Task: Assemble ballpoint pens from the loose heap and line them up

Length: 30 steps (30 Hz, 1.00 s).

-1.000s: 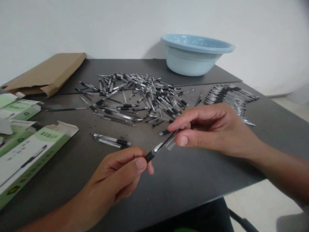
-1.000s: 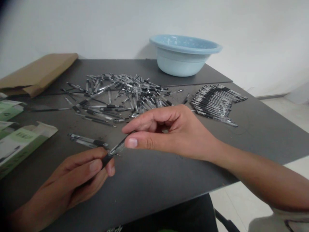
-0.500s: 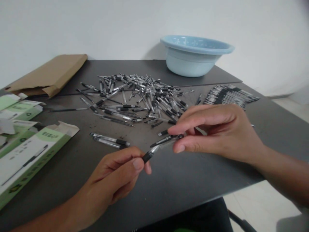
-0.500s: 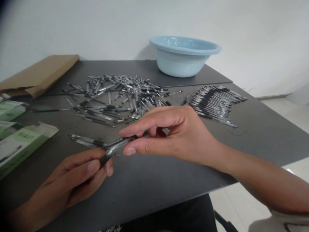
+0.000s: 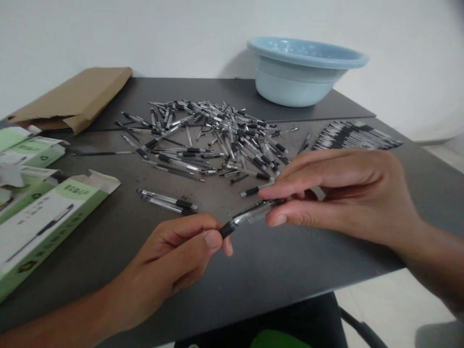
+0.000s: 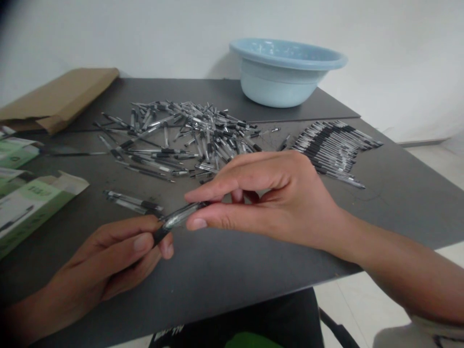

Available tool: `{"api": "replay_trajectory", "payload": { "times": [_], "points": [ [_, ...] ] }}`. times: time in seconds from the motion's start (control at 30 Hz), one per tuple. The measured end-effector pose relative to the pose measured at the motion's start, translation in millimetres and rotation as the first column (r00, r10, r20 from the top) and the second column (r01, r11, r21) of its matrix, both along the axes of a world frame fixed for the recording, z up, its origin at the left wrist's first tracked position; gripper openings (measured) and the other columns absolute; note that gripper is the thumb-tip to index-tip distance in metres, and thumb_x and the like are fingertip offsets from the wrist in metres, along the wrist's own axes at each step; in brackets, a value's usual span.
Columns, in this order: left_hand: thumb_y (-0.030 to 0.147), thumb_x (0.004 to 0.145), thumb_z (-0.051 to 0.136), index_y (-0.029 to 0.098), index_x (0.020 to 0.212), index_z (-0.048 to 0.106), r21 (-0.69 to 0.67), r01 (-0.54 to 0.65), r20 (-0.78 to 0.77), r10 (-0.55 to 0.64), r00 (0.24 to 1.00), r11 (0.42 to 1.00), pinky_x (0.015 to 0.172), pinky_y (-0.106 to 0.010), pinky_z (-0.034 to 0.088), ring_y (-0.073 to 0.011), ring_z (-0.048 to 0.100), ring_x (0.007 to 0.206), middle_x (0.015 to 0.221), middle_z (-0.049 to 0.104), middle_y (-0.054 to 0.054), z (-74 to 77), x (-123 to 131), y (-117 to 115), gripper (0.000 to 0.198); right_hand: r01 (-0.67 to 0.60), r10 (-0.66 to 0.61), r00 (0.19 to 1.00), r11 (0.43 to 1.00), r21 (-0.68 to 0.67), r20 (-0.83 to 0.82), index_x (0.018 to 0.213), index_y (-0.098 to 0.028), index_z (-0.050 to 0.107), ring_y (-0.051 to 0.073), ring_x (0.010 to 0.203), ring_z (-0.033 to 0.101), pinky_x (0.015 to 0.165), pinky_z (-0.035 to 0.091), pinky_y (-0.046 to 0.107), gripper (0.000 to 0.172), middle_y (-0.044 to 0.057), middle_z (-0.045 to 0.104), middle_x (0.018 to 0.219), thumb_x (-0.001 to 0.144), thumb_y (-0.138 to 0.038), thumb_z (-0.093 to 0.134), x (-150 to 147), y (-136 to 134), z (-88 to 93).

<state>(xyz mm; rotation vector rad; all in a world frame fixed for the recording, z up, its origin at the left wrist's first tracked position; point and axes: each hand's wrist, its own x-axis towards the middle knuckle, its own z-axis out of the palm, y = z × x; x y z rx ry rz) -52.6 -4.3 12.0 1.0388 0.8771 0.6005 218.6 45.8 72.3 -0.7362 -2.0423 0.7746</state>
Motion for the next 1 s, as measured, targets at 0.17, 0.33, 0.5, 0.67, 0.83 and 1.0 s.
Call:
{"api": "replay_trajectory", "payload": {
  "times": [0.17,0.33,0.5,0.67,0.83,1.0],
  "points": [
    [0.062,0.101,0.068,0.021,0.094,0.074,0.03,0.019,0.018,-0.019,1.0,0.999,0.039,-0.016,0.013,-0.0059,0.02,0.043,0.051,0.03,0.01,-2.3,-1.7,-0.8,0.042,0.041,-0.041,0.999,0.999,-0.024,0.008,0.099,-0.025,0.09,0.013,0.069,0.071,0.053,0.051,0.026,0.022,0.001,0.084,0.087,0.079,-0.028,0.097,1.8,1.4,3.2],
    [0.061,0.102,0.067,0.02,0.095,0.076,0.049,0.027,0.019,-0.028,0.999,0.998,0.038,-0.017,0.013,-0.0065,0.021,0.042,0.051,0.03,0.01,0.4,-0.7,-1.8,0.043,0.05,-0.049,0.998,0.998,-0.041,0.038,0.1,-0.028,0.09,0.014,0.07,0.069,0.053,0.05,0.027,0.022,0.002,0.084,0.088,0.08,-0.036,0.096,4.7,4.8,3.8],
    [0.064,0.099,0.069,0.02,0.093,0.077,0.026,0.018,-0.024,-0.017,1.0,1.0,0.039,-0.018,0.011,-0.0068,0.021,0.043,0.051,0.031,0.009,6.0,1.2,-2.1,0.045,-0.014,0.018,0.999,0.997,-0.081,0.051,0.103,-0.029,0.09,0.014,0.069,0.068,0.052,0.049,0.028,0.021,0.002,0.084,0.089,0.082,-0.029,0.095,4.4,5.3,2.1],
    [0.06,0.099,0.07,0.024,0.091,0.083,0.099,0.006,-0.086,0.002,0.996,0.995,0.038,-0.018,0.017,-0.0074,0.029,0.044,0.052,0.038,0.007,8.6,3.5,-1.3,0.04,-0.061,0.069,0.995,0.992,-0.114,0.068,0.104,-0.028,0.09,0.014,0.07,0.071,0.055,0.053,0.027,0.022,0.002,0.085,0.091,0.083,-0.027,0.094,5.0,4.7,0.3],
    [0.05,0.099,0.071,0.022,0.087,0.085,0.156,0.013,-0.103,0.003,0.995,0.988,0.045,-0.017,0.032,-0.0099,0.046,0.054,0.063,0.059,0.002,9.8,7.3,-0.8,0.033,-0.095,0.109,0.99,0.986,-0.14,0.094,0.105,-0.029,0.09,0.014,0.072,0.074,0.059,0.056,0.026,0.022,0.001,0.086,0.093,0.083,-0.03,0.094,5.6,3.5,-0.8],
    [0.038,0.101,0.067,0.02,0.088,0.083,0.189,0.019,-0.104,0.0,0.995,0.982,0.052,-0.016,0.035,-0.0088,0.049,0.061,0.07,0.063,0.003,12.0,9.2,0.1,0.028,-0.127,0.141,0.987,0.978,-0.165,0.077,0.108,-0.024,0.09,0.015,0.072,0.074,0.058,0.055,0.027,0.026,0.004,0.085,0.095,0.082,-0.025,0.095,5.0,1.7,-1.8]
  ]
}}
